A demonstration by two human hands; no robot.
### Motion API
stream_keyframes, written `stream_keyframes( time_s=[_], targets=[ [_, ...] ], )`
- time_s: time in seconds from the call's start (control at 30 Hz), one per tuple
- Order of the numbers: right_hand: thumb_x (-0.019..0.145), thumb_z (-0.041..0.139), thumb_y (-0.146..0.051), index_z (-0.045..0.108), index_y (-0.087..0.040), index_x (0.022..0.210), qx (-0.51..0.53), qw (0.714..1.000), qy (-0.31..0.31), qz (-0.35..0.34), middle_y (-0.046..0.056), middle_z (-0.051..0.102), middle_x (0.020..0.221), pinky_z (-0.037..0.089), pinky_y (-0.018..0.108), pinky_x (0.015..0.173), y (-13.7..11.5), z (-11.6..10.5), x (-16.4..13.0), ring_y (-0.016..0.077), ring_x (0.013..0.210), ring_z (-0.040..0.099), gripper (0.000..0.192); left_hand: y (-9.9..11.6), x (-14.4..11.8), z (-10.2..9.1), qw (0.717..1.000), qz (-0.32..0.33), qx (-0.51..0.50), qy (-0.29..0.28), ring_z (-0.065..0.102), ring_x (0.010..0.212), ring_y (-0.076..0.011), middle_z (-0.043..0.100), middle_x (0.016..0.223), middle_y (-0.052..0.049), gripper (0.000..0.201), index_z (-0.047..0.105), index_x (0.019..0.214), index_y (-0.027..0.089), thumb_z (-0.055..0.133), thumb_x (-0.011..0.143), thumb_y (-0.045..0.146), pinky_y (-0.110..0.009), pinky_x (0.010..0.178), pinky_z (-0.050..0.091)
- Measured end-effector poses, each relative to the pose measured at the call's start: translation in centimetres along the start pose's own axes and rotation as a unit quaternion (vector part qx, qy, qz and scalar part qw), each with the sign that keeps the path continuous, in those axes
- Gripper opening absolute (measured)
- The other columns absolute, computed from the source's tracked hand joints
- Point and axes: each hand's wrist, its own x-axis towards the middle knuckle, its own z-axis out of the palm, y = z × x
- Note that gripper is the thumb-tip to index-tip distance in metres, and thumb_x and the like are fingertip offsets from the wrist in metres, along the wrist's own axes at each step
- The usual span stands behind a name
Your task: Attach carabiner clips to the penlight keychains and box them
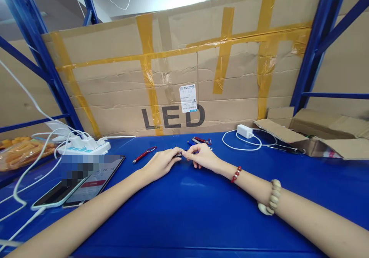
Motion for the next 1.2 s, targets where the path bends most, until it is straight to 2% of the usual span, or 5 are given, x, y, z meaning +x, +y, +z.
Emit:
stream_keyframes(
  time_s=[0.47, 1.0, 1.2],
  targets=[
    [0.067, 0.054, -0.051, 0.047, -0.014, 0.059, 0.011, 1.0, -0.026, 0.009, -0.005, 0.046, 0.04, 0.026, 0.014, 0.031, 0.01, -0.08, 0.15, 0.0031, 0.031, 0.038, 0.039, 0.48, 0.12, -0.06, 0.999, -0.024, 0.043, -0.006, 0.056, 0.086, -0.0157, 0.058, 0.098, -0.001, 0.018, 0.041, 0.103, 0.022, 0.032, 0.088, 0.024, -0.023, 0.067, 0.043],
    [0.069, 0.055, -0.048, 0.048, -0.014, 0.059, -0.008, 0.999, -0.046, 0.014, -0.005, 0.045, 0.041, 0.026, 0.014, 0.033, 0.17, -0.22, 0.4, 0.0025, 0.033, 0.036, 0.036, 0.55, -0.05, -0.2, 0.998, -0.04, 0.036, -0.034, 0.057, 0.086, -0.0166, 0.058, 0.101, 0.0, 0.018, 0.04, 0.103, 0.023, 0.03, 0.088, 0.027, -0.024, 0.068, 0.043],
    [0.069, 0.051, -0.053, 0.047, -0.014, 0.059, -0.007, 0.999, -0.05, 0.017, -0.005, 0.045, 0.041, 0.028, 0.014, 0.034, 0.21, -0.21, 0.35, 0.0029, 0.034, 0.036, 0.04, 0.34, -0.01, 0.0, 0.998, -0.035, 0.048, -0.03, 0.058, 0.081, -0.0173, 0.06, 0.095, 0.0, 0.018, 0.039, 0.102, 0.022, 0.03, 0.088, 0.028, -0.024, 0.063, 0.042]
  ],
)
